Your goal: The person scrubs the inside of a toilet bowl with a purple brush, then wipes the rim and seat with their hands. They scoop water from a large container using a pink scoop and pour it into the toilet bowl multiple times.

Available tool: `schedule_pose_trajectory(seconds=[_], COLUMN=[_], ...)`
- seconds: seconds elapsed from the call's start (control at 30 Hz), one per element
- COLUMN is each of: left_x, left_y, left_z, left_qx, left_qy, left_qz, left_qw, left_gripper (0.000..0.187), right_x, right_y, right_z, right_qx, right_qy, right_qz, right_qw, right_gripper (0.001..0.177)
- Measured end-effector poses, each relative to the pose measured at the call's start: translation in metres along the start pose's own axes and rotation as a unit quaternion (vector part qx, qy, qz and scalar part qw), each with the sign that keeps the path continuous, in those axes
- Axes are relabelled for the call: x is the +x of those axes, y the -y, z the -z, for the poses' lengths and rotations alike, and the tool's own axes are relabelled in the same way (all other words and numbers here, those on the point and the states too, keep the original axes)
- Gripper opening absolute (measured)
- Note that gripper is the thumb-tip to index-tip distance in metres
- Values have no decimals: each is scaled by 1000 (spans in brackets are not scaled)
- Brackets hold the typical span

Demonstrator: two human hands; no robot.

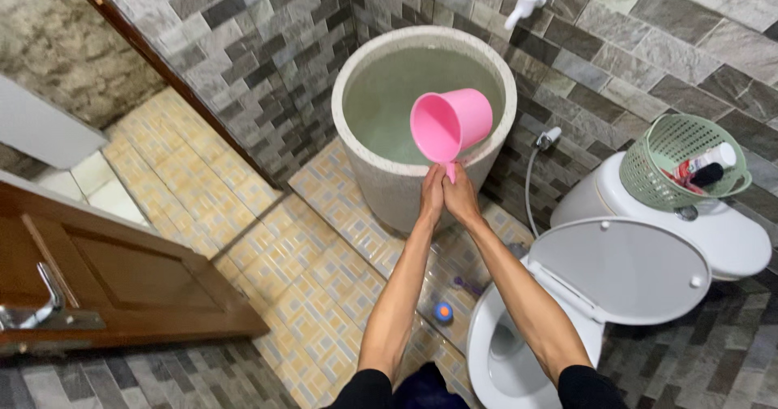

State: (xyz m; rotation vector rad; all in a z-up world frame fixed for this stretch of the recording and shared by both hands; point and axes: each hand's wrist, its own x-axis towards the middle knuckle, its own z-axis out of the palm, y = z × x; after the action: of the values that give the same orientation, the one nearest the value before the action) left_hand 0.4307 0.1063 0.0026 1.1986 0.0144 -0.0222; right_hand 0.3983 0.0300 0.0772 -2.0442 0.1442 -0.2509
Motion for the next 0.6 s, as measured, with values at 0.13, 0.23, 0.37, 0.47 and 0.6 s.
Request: schedule_pose_trajectory(seconds=[0.13,0.23,0.37,0.47,0.6], left_x=[31,49,45,46,37], left_y=[17,9,-10,-16,-11], left_z=[3,-2,-2,-2,-4], left_qx=[-38,-96,-57,-4,99], left_qy=[-23,-32,-22,-16,-65], left_qz=[35,71,102,80,97], left_qw=[998,992,993,997,988], left_gripper=[45,51,58,59,60], right_x=[30,45,57,62,78], right_y=[6,23,38,35,16], right_z=[-5,-3,-3,-5,-9], right_qx=[-95,-171,-242,-284,-301], right_qy=[20,48,66,96,109], right_qz=[10,-26,-45,-72,-96], right_qw=[995,984,967,951,942], right_gripper=[33,30,33,41,47])
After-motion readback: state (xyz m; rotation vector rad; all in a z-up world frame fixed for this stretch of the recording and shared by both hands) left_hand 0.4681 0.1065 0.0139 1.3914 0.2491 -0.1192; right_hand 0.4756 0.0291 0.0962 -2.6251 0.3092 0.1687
